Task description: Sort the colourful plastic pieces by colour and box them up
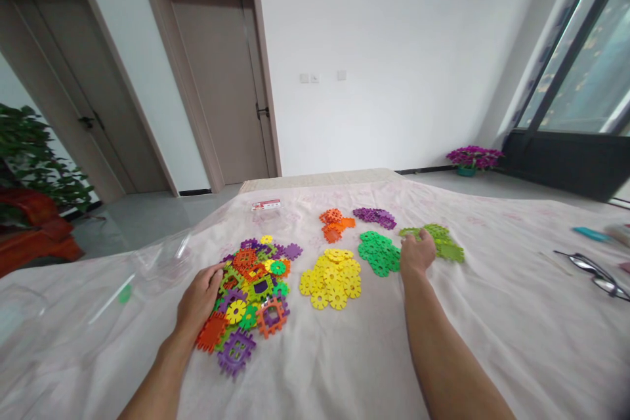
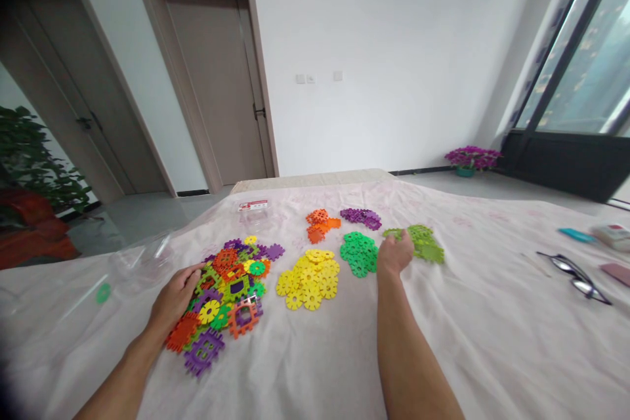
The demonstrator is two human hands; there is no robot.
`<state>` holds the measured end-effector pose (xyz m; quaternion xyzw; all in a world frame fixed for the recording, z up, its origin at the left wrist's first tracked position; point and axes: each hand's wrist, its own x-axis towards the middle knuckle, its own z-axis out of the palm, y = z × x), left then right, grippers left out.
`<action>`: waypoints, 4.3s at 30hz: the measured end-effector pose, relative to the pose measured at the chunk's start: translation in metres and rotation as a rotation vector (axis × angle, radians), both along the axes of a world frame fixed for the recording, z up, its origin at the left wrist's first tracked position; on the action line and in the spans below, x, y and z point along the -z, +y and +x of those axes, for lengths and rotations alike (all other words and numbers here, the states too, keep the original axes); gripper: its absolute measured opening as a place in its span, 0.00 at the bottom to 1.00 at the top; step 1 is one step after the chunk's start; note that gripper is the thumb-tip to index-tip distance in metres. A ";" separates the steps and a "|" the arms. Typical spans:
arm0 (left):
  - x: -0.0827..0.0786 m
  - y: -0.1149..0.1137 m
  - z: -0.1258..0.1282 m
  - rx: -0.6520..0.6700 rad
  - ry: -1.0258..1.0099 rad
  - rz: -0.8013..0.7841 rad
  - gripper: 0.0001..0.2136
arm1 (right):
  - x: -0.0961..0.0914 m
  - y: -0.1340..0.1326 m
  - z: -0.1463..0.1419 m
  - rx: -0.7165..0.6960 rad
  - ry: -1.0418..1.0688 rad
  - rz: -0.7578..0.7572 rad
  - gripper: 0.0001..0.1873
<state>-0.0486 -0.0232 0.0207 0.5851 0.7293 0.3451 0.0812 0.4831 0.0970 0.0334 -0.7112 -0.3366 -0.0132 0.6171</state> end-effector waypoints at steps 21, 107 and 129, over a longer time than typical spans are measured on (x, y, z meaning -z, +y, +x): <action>-0.004 -0.002 -0.003 -0.240 -0.255 0.115 0.18 | -0.028 -0.091 -0.231 -1.176 -1.023 -0.142 0.23; 0.002 0.002 -0.008 -0.183 -0.076 -0.014 0.16 | -0.043 -0.048 -0.183 -1.187 0.471 -0.196 0.20; -0.002 -0.001 -0.005 -0.182 -0.071 -0.032 0.16 | -0.033 -0.083 -0.219 -1.140 -0.870 -0.172 0.18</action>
